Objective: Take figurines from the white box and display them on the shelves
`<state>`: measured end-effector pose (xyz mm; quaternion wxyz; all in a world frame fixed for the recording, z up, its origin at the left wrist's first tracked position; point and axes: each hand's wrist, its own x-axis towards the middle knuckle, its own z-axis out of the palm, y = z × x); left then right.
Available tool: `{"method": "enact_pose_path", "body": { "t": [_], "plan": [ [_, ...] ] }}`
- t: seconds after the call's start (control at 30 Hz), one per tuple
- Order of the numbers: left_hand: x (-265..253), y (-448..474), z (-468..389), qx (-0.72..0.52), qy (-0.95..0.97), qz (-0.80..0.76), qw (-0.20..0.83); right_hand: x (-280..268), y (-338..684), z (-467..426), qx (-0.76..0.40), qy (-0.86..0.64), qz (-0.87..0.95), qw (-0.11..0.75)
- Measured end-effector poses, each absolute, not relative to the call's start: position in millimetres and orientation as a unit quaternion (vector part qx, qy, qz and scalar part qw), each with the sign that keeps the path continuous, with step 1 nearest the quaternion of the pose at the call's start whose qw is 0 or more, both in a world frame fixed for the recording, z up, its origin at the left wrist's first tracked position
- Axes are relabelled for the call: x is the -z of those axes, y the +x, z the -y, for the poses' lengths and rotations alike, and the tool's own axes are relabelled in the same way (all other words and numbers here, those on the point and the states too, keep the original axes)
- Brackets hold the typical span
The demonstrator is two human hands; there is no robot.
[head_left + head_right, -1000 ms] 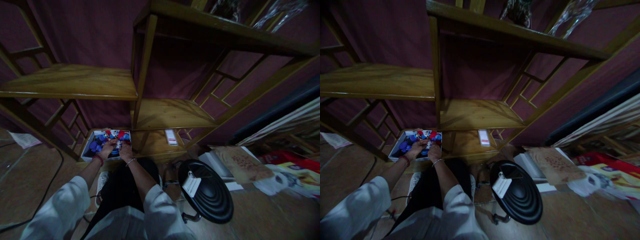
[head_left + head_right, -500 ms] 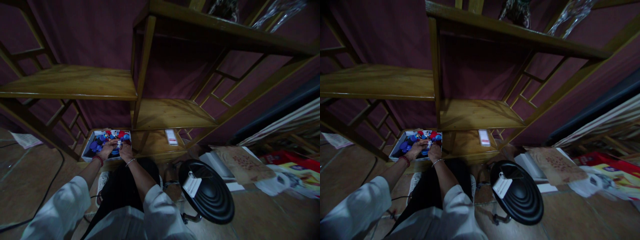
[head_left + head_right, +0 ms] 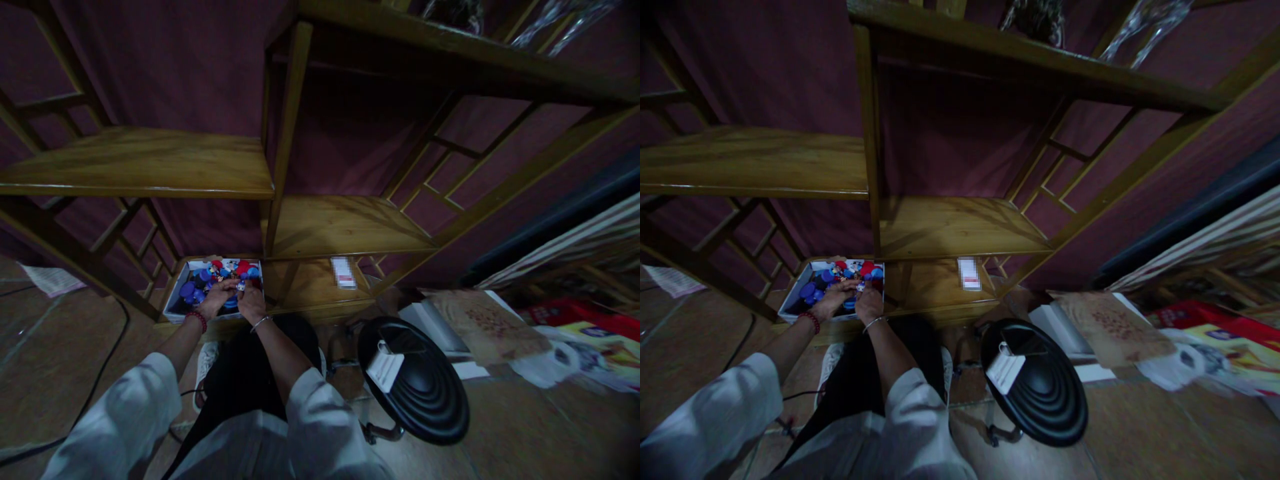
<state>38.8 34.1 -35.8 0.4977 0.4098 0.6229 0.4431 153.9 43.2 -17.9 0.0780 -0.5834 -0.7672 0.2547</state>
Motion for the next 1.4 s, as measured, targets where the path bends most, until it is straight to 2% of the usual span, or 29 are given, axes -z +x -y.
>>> {"method": "enact_pose_path", "body": {
  "t": [0.4, 0.5, 0.63, 0.7, 1.07, 1.4],
  "plan": [
    [39.2, 41.1, -34.4, -0.409, 0.473, -0.614, 0.481, 22.9, 155.9, -43.7, -0.266, -0.578, 0.767, 0.088],
    [42.9, 38.7, -36.2, -0.358, 0.514, -0.660, 0.415, 19.9, 156.2, -43.3, -0.270, -0.581, 0.763, 0.085],
    [41.7, 38.4, -36.0, -0.209, 0.581, -0.734, 0.285, 16.0, 155.9, -42.8, -0.272, -0.590, 0.755, 0.088],
    [38.5, 40.9, -34.3, -0.144, 0.600, -0.742, 0.260, 14.5, 156.2, -42.1, -0.270, -0.592, 0.754, 0.094],
    [25.9, 51.9, -27.9, -0.009, 0.652, -0.729, 0.209, 12.4, 156.2, -40.3, -0.257, -0.592, 0.760, 0.076],
    [19.4, 51.9, -26.6, -0.021, 0.649, -0.724, 0.230, 10.0, 154.6, -37.9, -0.256, -0.590, 0.762, 0.071]
  ]
}}
